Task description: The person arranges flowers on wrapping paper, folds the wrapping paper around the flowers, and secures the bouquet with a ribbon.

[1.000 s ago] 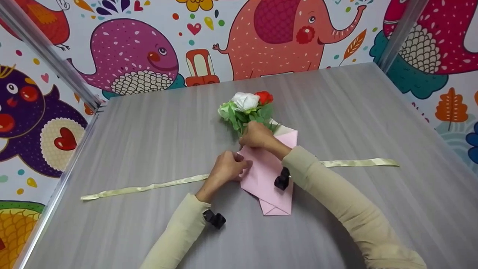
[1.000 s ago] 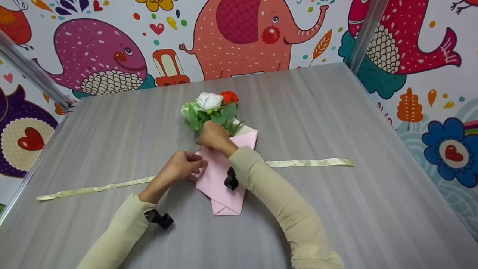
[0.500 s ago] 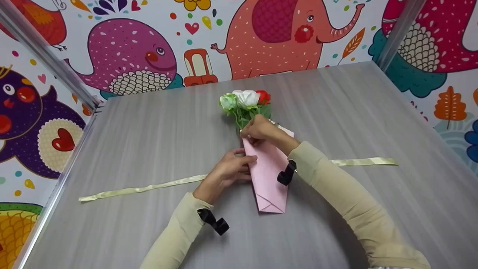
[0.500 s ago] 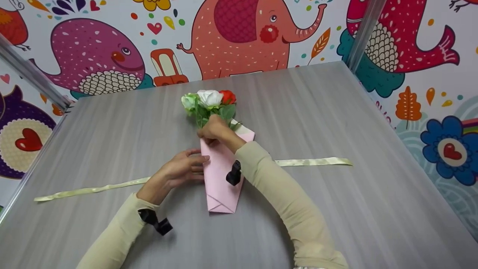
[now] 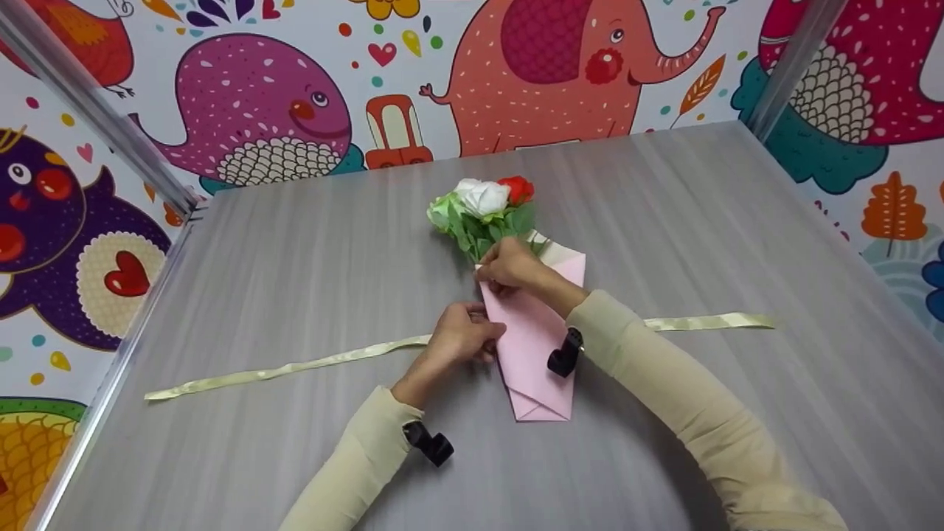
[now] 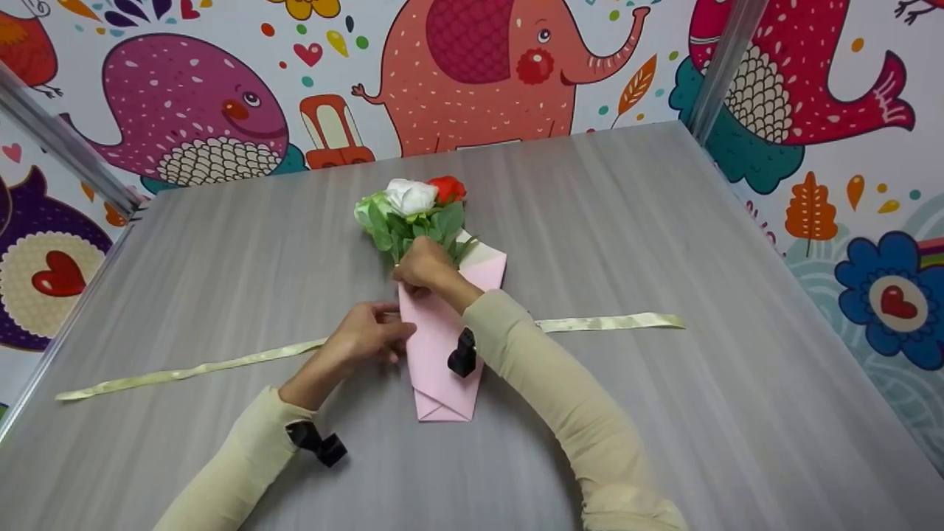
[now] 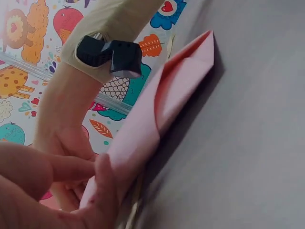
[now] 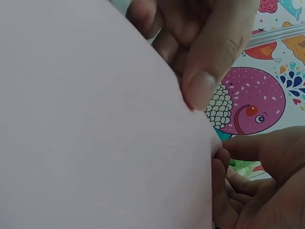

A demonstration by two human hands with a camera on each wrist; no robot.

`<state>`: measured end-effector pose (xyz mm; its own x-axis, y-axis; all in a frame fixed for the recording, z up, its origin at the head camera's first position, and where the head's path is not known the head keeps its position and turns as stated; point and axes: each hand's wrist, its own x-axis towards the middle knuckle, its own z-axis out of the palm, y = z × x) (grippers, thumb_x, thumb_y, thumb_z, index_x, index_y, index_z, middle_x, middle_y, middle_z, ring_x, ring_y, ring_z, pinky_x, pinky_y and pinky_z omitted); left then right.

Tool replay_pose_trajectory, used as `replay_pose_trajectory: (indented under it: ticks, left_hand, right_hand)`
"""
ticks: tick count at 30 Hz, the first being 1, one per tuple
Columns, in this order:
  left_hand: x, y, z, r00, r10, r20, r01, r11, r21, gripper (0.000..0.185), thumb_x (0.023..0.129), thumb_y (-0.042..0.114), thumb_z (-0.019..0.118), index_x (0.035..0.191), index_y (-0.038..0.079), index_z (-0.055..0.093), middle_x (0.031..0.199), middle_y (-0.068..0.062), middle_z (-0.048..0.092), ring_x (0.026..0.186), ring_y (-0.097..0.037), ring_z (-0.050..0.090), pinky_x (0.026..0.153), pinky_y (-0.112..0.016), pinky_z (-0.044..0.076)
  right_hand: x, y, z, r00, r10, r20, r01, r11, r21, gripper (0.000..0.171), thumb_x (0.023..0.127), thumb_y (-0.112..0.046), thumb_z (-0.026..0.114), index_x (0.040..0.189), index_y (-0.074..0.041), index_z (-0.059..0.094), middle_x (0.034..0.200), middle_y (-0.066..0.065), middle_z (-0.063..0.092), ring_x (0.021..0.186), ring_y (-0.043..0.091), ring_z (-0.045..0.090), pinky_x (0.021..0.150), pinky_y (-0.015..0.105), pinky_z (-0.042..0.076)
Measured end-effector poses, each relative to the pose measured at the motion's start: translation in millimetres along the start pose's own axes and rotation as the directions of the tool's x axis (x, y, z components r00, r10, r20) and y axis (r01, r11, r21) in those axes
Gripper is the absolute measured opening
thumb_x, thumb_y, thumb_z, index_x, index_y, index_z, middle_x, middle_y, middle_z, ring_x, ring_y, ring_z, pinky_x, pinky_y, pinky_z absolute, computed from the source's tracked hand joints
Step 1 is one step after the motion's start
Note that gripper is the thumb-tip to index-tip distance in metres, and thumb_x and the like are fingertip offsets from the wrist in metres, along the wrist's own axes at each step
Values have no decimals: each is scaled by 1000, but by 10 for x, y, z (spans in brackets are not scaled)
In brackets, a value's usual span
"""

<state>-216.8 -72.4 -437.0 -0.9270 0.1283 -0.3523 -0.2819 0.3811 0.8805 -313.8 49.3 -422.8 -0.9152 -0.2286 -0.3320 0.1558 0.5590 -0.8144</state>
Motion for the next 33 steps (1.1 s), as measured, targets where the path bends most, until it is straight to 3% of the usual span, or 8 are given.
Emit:
replay_pose_trajectory:
  ticks: [3,8,12,18,21,25,29,33]
  left_hand:
    - [-9,-18,13,996,64,-64,-51,981,185,41,88,9,71,124,-6,62,64,0,60,47,-8,51,45,-19,42]
    - [-38,-38,61,960,213,-180,-117,892,436,46,82,17,80,122,-1,65,103,-15,61,90,-26,60,79,-38,50]
    - [-53,-41,78,930,326,-169,-186,814,550,54,80,17,82,128,3,63,122,-23,55,112,-40,57,94,-52,48]
    - [-42,-43,40,910,410,-58,-280,713,643,48,84,17,78,129,4,66,128,-24,61,114,-44,57,93,-57,47]
    - [-34,-54,11,909,417,-4,-319,702,637,50,88,17,74,134,3,63,136,-26,58,125,-45,55,99,-62,46]
    - [-33,-65,-17,919,391,49,-335,711,619,52,92,18,70,139,1,57,149,-28,47,139,-49,44,109,-66,36]
    - [-47,-48,-33,953,291,87,-279,725,630,56,97,23,64,148,6,48,158,-24,36,146,-53,30,115,-70,23]
    - [-59,-42,-57,964,223,144,-261,695,670,59,101,29,57,154,9,39,162,-22,29,149,-50,25,117,-72,17]
  right_hand:
    - [-3,27,23,1000,-5,18,4,1000,23,24,89,-7,71,110,6,71,59,-1,59,45,5,58,47,19,51]
    - [-59,62,14,996,-65,61,61,996,60,29,92,-7,68,118,4,68,88,8,69,63,7,63,55,21,55]
    - [-164,94,-60,981,-175,85,176,984,-8,32,94,-9,66,125,1,66,117,16,71,74,10,63,61,22,55]
    - [-373,193,-256,893,-441,83,446,852,-273,30,93,-14,69,121,-3,71,123,16,69,98,23,65,83,34,54]
    - [-505,282,-378,840,-523,148,540,770,-341,35,94,-16,69,126,-3,68,137,19,60,128,34,56,105,49,47]
    - [-698,430,-518,811,-537,232,578,674,-460,48,94,-26,70,137,-6,61,155,18,44,146,37,37,117,58,31]
    - [-851,598,-587,812,-509,287,575,610,-546,63,92,-34,72,146,-10,52,163,16,32,151,39,27,119,63,22]
    - [-942,755,-613,840,-431,330,541,611,-578,74,91,-41,71,153,-14,41,168,14,20,155,43,12,121,65,12]
